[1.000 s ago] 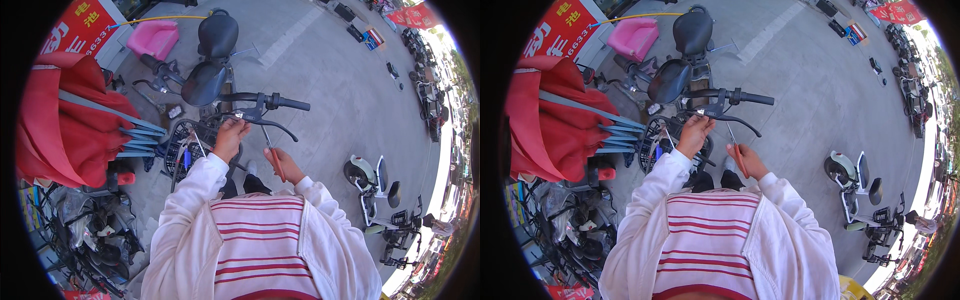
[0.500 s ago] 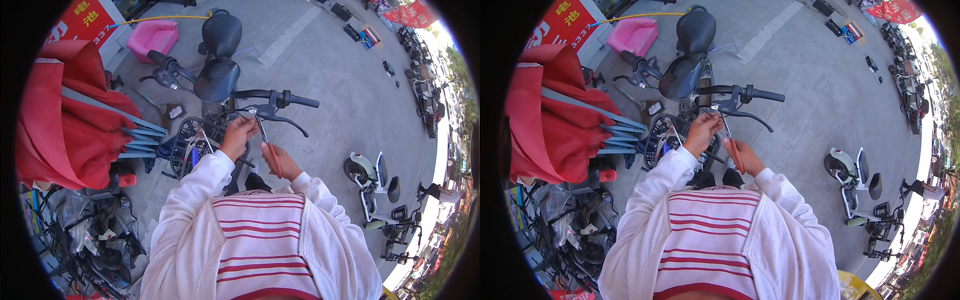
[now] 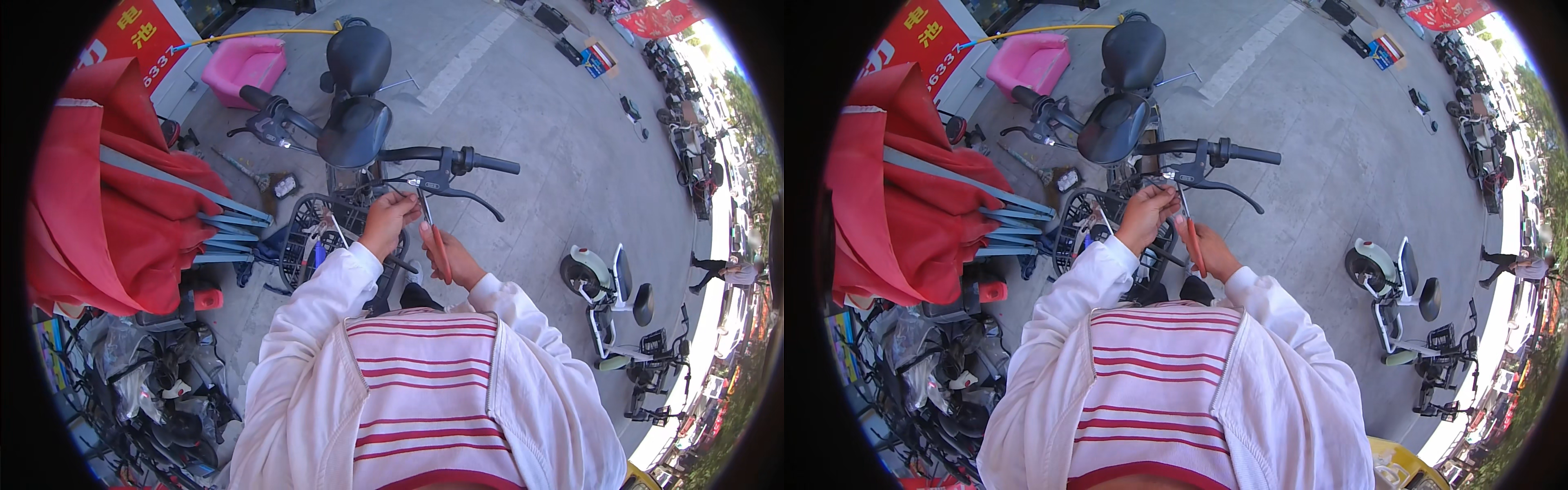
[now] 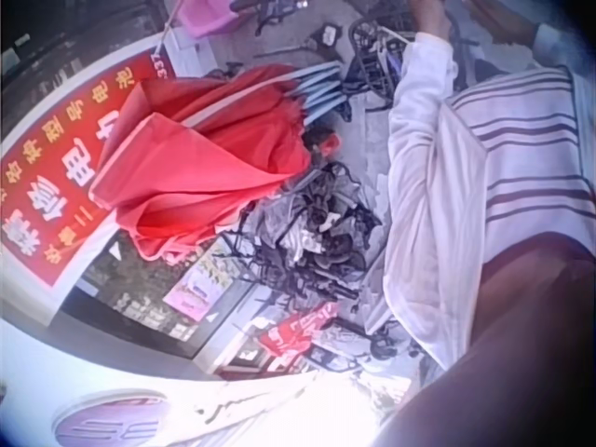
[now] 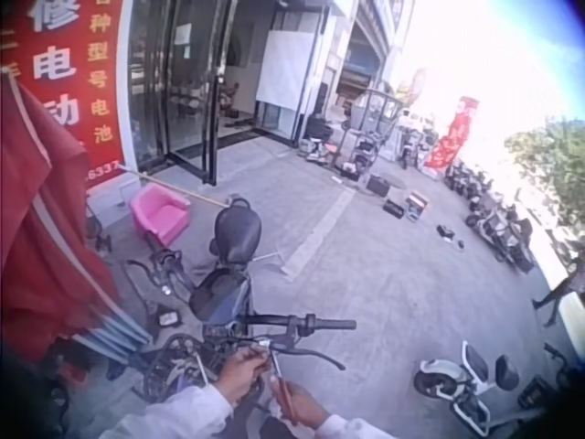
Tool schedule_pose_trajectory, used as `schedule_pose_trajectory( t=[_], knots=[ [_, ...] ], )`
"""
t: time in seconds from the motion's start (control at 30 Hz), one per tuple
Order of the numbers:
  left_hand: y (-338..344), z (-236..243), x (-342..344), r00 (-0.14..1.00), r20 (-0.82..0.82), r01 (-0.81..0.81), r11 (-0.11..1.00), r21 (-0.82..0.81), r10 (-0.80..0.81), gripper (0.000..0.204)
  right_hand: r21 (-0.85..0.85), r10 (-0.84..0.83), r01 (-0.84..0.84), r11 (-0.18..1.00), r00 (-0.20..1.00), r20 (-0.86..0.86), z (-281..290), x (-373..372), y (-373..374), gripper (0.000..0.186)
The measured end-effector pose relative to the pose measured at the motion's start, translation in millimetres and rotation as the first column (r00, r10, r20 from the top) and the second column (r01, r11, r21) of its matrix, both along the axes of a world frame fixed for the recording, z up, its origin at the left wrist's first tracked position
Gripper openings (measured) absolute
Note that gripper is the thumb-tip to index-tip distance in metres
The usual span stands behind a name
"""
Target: The person repairs an electric scooter's handlebar assembly. They use pliers to strip wire insulation, a screwdriver to loosen and tighten screws, and scissors to cut zip ties. The person then removes the handlebar grip and inspects the throttle assembly.
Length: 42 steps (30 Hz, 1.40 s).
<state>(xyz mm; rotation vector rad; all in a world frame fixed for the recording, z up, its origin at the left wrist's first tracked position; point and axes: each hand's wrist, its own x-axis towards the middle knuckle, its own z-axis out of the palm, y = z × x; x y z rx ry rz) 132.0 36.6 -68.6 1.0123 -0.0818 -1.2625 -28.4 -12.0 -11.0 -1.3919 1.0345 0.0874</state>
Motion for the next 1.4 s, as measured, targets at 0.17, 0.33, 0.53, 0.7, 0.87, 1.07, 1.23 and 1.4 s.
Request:
schedule_pose_trajectory(
  t=[0.17,0.33,0.53,0.7,0.87,1.07,1.23,1.4],
  knots=[
    [-0.9,0.7,1.7,1.0,-0.009,0.01,1.0,0.016,-0.01,0.01,0.055,-0.048,0.048,0.997,0.999,-0.011,3.2,3.2,1.9,0.079],
    [-1.6,2.6,2.6,1.0,-0.002,0.026,0.999,0.018,-0.026,0.01,0.03,-0.033,0.032,0.999,0.999,0.017,2.7,1.3,0.9,0.075],
    [-1.5,6.6,1.7,1.0,0.006,0.028,1.0,0.003,-0.028,0.01,-0.068,0.012,-0.011,0.998,1.0,0.021,4.2,-1.4,-0.3,0.075],
    [-0.3,5.4,2.4,0.998,0.041,0.038,0.999,0.014,-0.039,0.011,0.031,0.027,-0.026,0.999,0.999,-0.038,3.5,-6.7,1.2,0.08],
    [3.5,-0.6,4.5,0.995,0.086,0.052,0.998,0.033,-0.055,0.012,0.053,0.029,-0.023,0.998,0.993,-0.115,8.0,-20.9,10.1,0.082],
    [8.1,10.9,4.6,0.95,0.213,0.174,0.955,0.241,-0.227,0.016,0.06,0.055,-0.042,0.997,0.969,-0.24,3.2,-76.4,6.0,0.079],
    [14.4,34.4,-2.9,0.924,0.134,0.341,0.929,0.141,-0.359,0.019,-0.09,-0.117,0.101,0.991,0.973,-0.2,-2.4,-155.2,-0.3,0.058],
    [-8.8,15.3,-27.9,0.973,-0.186,0.144,0.989,0.011,-0.14,0.018,-0.635,-0.299,0.296,0.714,0.948,0.105,35.1,-161.9,-41.9,0.03]
  ],
)
